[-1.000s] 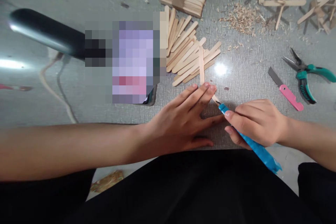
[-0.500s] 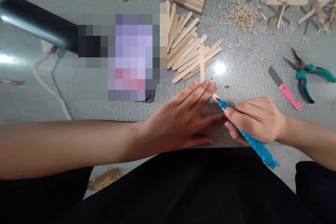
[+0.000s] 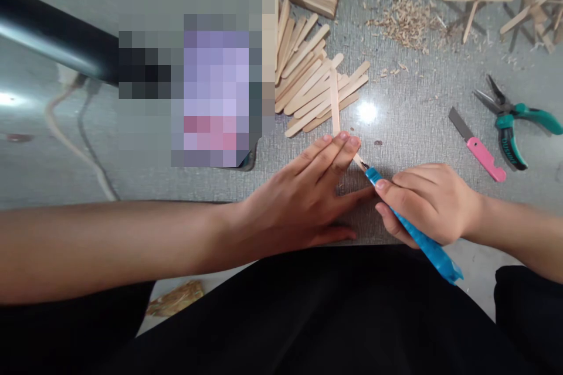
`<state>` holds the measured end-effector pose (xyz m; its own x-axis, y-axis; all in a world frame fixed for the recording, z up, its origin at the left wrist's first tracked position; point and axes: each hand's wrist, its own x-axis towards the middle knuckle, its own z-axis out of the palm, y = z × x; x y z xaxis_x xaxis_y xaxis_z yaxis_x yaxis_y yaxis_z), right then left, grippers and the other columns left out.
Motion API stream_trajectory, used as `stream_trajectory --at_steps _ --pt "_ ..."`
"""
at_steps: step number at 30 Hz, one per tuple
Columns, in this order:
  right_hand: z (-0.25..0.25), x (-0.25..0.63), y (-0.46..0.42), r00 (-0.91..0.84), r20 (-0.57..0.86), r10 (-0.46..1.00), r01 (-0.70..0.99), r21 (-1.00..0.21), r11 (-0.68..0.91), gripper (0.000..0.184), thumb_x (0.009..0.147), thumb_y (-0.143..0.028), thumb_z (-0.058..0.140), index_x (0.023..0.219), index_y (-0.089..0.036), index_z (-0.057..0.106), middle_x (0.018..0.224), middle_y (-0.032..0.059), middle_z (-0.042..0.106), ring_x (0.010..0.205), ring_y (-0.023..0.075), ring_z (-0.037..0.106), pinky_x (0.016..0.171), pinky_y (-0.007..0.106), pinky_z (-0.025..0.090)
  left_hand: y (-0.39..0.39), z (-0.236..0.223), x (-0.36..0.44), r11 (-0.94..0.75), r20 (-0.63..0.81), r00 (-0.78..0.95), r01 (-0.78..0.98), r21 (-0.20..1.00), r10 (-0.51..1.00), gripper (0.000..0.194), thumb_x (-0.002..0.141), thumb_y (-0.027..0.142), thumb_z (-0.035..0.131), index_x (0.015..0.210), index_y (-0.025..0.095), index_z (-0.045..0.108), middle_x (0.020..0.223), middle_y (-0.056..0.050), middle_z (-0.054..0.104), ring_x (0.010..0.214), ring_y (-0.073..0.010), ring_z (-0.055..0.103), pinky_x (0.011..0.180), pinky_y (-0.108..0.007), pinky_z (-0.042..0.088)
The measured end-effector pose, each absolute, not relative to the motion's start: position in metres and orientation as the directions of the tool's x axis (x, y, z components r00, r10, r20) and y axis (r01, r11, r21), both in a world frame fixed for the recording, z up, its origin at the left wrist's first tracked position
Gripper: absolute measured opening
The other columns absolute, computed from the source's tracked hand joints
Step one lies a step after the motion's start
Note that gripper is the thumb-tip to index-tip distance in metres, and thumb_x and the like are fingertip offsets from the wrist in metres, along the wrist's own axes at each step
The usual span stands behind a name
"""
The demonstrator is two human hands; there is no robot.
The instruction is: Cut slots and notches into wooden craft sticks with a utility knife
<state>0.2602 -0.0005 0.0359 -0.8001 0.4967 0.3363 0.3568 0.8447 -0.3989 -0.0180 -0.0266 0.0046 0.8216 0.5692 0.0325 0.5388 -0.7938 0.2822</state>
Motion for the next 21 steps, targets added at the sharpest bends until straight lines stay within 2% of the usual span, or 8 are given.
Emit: stream_trajectory --at_steps 5,11,16,21 --pt "0.0383 0.2600 0.0006 -0.817 0.330 0.474 0.341 -0.386 0.857 0.017 0.101 -0.014 0.065 0.117 -0.020 0.063 0.076 0.0014 0.073 0.061 0.0198 0.070 0.052 0.033 0.056 -0.0266 0.0056 -0.0183 -0.803 0.037 0.827 0.532 0.267 0.560 0.109 0.093 0.076 0.082 0.174 0.019 0.039 0.182 -0.033 0.035 0.169 -0.0567 0.036 0.137 -0.067 0.039" --pt "0.0398 0.2594 0.0007 -0.818 0.321 0.476 0.354 -0.372 0.858 0.016 0.101 -0.015 0.064 0.116 -0.020 0.063 0.076 0.0028 0.074 0.060 0.0202 0.070 0.051 0.033 0.056 -0.0273 0.0038 -0.0185 -0.787 0.013 0.822 0.542 0.295 0.570 0.108 0.095 0.076 0.081 0.178 0.025 0.035 0.187 -0.026 0.029 0.172 -0.0543 0.031 0.139 -0.068 0.037" --pt "0.0413 0.2589 -0.0011 -0.807 0.324 0.493 0.373 -0.367 0.852 0.012 0.105 -0.017 0.061 0.114 -0.024 0.061 0.073 -0.0006 0.072 0.057 0.0182 0.067 0.047 0.032 0.054 -0.0277 0.0024 -0.0187 -0.790 0.024 0.823 0.536 0.299 0.568 0.109 0.095 0.075 0.081 0.179 0.024 0.034 0.188 -0.026 0.026 0.172 -0.0550 0.030 0.139 -0.069 0.035" --pt "0.0411 0.2607 -0.0028 -0.811 0.322 0.488 0.371 -0.362 0.855 0.014 0.104 -0.016 0.062 0.117 -0.022 0.061 0.076 0.0008 0.073 0.061 0.0190 0.069 0.052 0.032 0.057 -0.0279 0.0039 -0.0190 -0.796 0.026 0.825 0.535 0.284 0.564 0.109 0.093 0.074 0.083 0.177 0.021 0.038 0.185 -0.030 0.029 0.170 -0.0571 0.033 0.138 -0.068 0.037"
